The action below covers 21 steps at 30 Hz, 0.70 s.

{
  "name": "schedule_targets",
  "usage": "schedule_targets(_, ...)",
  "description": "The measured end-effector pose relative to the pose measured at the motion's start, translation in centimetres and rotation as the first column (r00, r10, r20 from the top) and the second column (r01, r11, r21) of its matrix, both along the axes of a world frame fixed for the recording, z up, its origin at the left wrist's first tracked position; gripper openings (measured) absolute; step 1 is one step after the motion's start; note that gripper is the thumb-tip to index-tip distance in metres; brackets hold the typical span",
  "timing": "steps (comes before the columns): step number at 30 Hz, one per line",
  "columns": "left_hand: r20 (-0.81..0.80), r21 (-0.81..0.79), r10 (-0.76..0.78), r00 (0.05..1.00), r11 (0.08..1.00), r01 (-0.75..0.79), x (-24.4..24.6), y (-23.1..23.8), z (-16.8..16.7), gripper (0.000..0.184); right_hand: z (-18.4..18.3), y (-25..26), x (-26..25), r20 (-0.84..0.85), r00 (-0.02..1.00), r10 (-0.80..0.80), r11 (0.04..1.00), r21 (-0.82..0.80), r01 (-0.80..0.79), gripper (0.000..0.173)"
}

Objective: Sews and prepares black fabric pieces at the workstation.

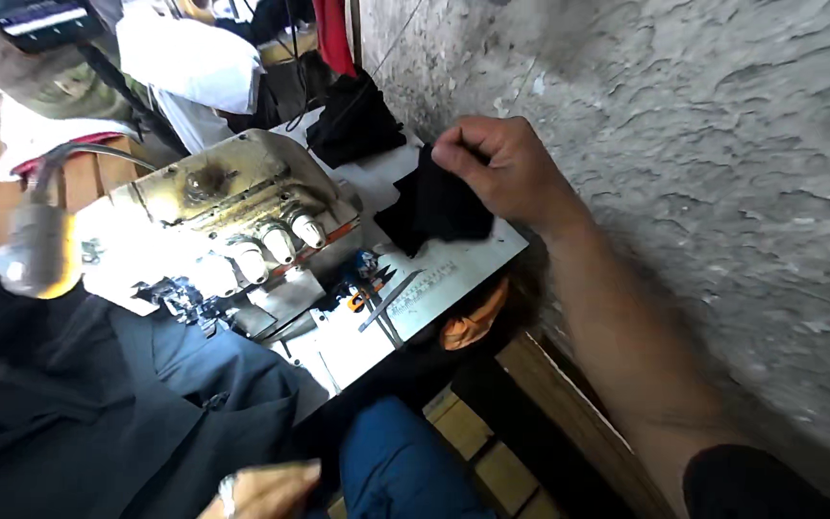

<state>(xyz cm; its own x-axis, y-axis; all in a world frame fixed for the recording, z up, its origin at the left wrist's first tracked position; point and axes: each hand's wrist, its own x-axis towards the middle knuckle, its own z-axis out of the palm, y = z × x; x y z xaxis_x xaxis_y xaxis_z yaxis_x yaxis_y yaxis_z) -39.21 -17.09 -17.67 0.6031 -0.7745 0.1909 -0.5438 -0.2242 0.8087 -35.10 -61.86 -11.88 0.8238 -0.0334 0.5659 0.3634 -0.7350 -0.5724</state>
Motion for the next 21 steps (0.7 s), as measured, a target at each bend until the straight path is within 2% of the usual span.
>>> schedule_targets(2,0.245,-0.081,0.026,0.969,0.997,-0.006,1.6,-3.3,3.6,0.029,4.1,4.1,-2.4,-0.006,0.990,0.139,0.990,0.001,-0.139,0.021)
schedule_targets(5,0.622,-0.245,0.154,0.768,0.969,0.005,2.3,-7.7,7.7,0.045,6.2,9.9,-5.5,0.035,0.936,0.350,0.921,0.171,-0.350,0.021)
schedule_targets(6,0.687,-0.284,0.153,0.710,0.956,0.069,1.8,-8.3,8.8,0.042,5.9,11.7,-6.2,0.055,0.898,0.437,0.857,0.280,-0.434,0.021)
schedule_targets(8,0.737,-0.280,0.075,0.671,0.938,0.203,-0.2,-8.0,10.5,0.023,3.9,15.4,-7.2,0.057,0.741,0.669,0.603,0.540,-0.587,0.021)
schedule_targets(9,0.729,-0.227,-0.005,0.685,0.942,0.248,-1.4,-7.2,10.8,0.018,2.5,17.6,-7.6,0.034,0.641,0.767,0.465,0.658,-0.592,0.020)
schedule_targets(10,0.703,-0.144,-0.091,0.705,0.953,0.265,-2.2,-6.1,10.6,0.016,0.9,19.9,-8.2,-0.011,0.564,0.826,0.386,0.741,-0.550,0.019)
schedule_targets(11,0.665,-0.052,-0.152,0.731,0.967,0.248,-2.7,-4.9,9.8,0.016,-0.6,22.1,-9.1,-0.082,0.531,0.843,0.375,0.798,-0.472,0.015)
schedule_targets(12,0.616,0.035,-0.181,0.767,0.979,0.203,-2.8,-3.7,8.1,0.018,-2.3,24.1,-10.1,-0.174,0.547,0.819,0.427,0.821,-0.378,0.006)
schedule_targets(13,0.547,0.102,-0.188,0.816,0.982,0.158,-2.8,-2.4,6.0,0.024,-5.1,25.4,-10.6,-0.235,0.577,0.782,0.494,0.799,-0.343,0.010)
schedule_targets(14,0.464,0.137,-0.168,0.870,0.984,0.117,-2.9,-1.0,4.0,0.028,-8.6,26.1,-10.5,-0.208,0.627,0.750,0.511,0.785,-0.351,0.024)
schedule_targets(15,0.390,0.154,-0.129,0.912,0.985,0.074,-3.2,0.2,2.4,0.029,-11.2,26.1,-10.0,-0.180,0.624,0.761,0.473,0.812,-0.343,0.035)
schedule_targets(16,0.348,0.151,-0.080,0.934,0.988,0.028,-3.3,1.2,1.5,0.029,-12.2,26.0,-9.6,-0.133,0.586,0.799,0.391,0.856,-0.339,0.048)
schedule_targets(17,0.338,0.124,-0.011,0.941,0.992,-0.033,-3.3,2.0,1.1,0.026,-11.7,25.9,-9.7,-0.118,0.526,0.842,0.335,0.879,-0.339,0.060)
schedule_targets(18,0.345,0.067,0.076,0.936,0.992,-0.106,-3.1,2.6,1.2,0.022,-10.3,26.5,-10.5,-0.158,0.491,0.857,0.372,0.849,-0.375,0.062)
schedule_targets(20,0.383,-0.119,0.277,0.881,0.961,-0.251,-1.3,3.8,2.2,0.020,-6.9,28.6,-11.8,-0.287,0.513,0.809,0.547,0.687,-0.478,0.045)
schedule_targets(21,0.402,-0.209,0.380,0.833,0.924,-0.321,0.1,4.8,3.0,0.022,-6.2,29.6,-11.9,-0.329,0.564,0.758,0.626,0.611,-0.485,0.035)
